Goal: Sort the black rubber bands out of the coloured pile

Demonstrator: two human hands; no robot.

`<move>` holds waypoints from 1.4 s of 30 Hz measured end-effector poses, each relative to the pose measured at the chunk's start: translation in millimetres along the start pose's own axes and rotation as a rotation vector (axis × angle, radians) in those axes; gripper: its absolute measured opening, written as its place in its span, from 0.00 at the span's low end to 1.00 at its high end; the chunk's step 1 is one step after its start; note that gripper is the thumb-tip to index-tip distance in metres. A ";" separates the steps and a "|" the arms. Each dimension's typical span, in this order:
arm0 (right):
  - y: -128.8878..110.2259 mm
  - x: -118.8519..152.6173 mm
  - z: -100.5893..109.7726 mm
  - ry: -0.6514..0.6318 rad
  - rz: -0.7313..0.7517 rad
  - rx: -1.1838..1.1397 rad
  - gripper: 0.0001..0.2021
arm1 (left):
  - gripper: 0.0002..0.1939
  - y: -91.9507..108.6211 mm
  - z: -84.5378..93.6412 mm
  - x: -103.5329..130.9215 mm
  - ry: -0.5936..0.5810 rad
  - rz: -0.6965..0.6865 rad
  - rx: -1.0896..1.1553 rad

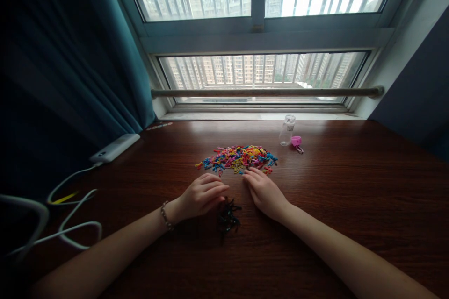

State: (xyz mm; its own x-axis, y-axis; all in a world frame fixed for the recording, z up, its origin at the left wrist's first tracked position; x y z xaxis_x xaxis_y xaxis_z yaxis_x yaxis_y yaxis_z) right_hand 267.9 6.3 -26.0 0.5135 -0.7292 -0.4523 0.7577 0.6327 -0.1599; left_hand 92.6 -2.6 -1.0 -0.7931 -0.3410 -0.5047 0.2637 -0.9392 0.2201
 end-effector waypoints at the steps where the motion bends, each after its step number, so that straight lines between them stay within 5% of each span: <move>1: -6.9 -0.2 1.2 -0.033 0.075 -0.025 0.19 | 0.13 -0.6 -0.5 -0.4 -0.004 0.013 0.003; 5: -24.1 1.9 6.0 -0.108 0.265 -0.074 0.20 | 0.12 -2.9 -0.5 -3.2 0.003 0.093 0.025; 12: -31.6 4.8 12.5 -0.080 0.347 -0.144 0.16 | 0.15 -7.6 -3.8 -9.1 -0.092 0.188 0.110; 20: 1.9 1.8 3.8 0.065 -0.065 0.040 0.17 | 0.23 -9.3 -13.6 -10.3 -0.291 0.228 0.092; 25: 15.3 1.1 -11.5 -0.020 -0.133 0.115 0.17 | 0.23 -20.6 -15.4 -5.4 -0.223 0.341 0.007; 32: 7.5 -1.2 -0.8 0.019 -0.085 -0.077 0.20 | 0.18 -20.7 -11.1 -4.3 -0.097 0.319 -0.044; 42: -26.8 0.2 12.9 -0.052 0.296 -0.104 0.28 | 0.12 -6.5 -6.7 -6.0 -0.028 0.075 0.056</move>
State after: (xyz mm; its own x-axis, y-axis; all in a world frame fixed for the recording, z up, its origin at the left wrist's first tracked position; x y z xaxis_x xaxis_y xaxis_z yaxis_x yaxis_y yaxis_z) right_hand 252.9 -14.2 -10.5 0.7273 -0.5201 -0.4479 0.5285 0.8407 -0.1181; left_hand 99.3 5.3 -5.0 -0.7876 -0.4079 -0.4619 0.2923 -0.9072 0.3027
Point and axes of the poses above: each hand's wrist, its own x-axis away from the middle knuckle, its own z-axis out of the back of the hand, y = z × x, the point moved 5 cm from there along -x, towards the middle knuckle, and after that the axes turned 12 degrees about x, right-handed, at the moved point
